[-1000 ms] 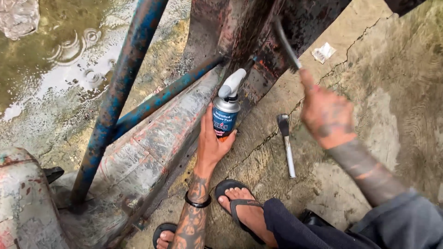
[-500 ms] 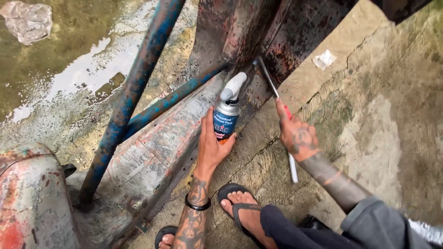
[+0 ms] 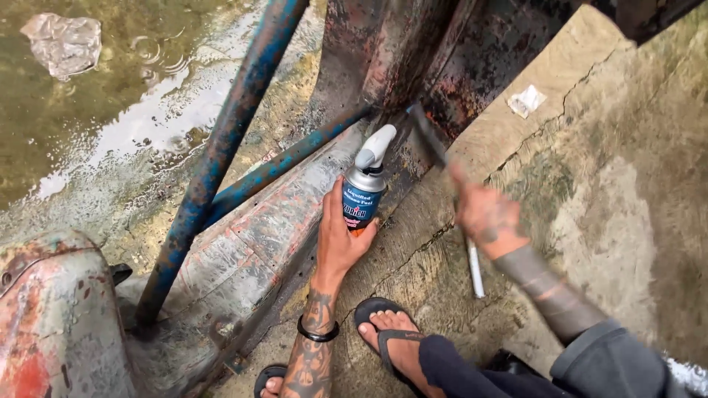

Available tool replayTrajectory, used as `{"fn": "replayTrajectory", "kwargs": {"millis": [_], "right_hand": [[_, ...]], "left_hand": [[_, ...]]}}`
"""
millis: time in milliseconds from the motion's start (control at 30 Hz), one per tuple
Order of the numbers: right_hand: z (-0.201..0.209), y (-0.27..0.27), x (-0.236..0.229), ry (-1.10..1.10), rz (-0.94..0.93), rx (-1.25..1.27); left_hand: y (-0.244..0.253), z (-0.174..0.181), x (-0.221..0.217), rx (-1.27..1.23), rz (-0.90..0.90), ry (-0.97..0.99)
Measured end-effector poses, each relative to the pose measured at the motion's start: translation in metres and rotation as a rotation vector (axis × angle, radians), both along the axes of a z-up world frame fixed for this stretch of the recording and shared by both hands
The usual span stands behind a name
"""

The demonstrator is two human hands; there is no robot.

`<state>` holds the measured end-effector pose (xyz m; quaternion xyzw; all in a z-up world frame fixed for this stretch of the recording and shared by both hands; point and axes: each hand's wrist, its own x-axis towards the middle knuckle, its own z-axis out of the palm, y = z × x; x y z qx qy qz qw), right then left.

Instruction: Heating a motorcycle frame with a blowtorch and scraping it with a wire brush to remove old paint or rust.

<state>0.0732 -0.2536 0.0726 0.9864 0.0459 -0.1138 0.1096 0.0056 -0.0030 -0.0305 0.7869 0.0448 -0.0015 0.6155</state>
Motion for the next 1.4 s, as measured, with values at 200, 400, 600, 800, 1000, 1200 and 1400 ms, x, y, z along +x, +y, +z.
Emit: {"fn": "replayTrajectory", "kwargs": {"millis": [200, 400, 600, 800, 1000, 1200, 1400], "right_hand": [[-0.005, 0.005, -0.01, 0.034, -0.022, -0.013], [-0.002, -0.035, -0.007, 0.039, -0.038, -0.017], [-0.003, 0.042, -0.004, 0.034, -0.061, -0.039], [0.005, 0.008, 0.014, 0.028, -0.062, -0.048], [-0.149, -0.01, -0.025, -1.268, 0.036, -1.143], [-0.092, 0.016, -0.059, -0.83, 0.042, -0.819], [0.026, 0.014, -0.004, 0.163, -0.251, 0.088]], "left_hand": [[-0.001, 0.004, 0.004, -0.018, 0.003, 0.008], [-0.001, 0.006, 0.007, 0.002, 0.005, -0.004], [-0.012, 0.005, 0.006, -0.018, -0.012, 0.005], [-0.004, 0.011, 0.007, -0.023, 0.024, -0.008], [-0.004, 0.008, 0.004, -0.027, 0.011, -0.006], [-0.003, 0.009, 0.005, -0.039, 0.02, -0.019], [-0.003, 0.008, 0.002, -0.063, -0.009, 0.006]]}}
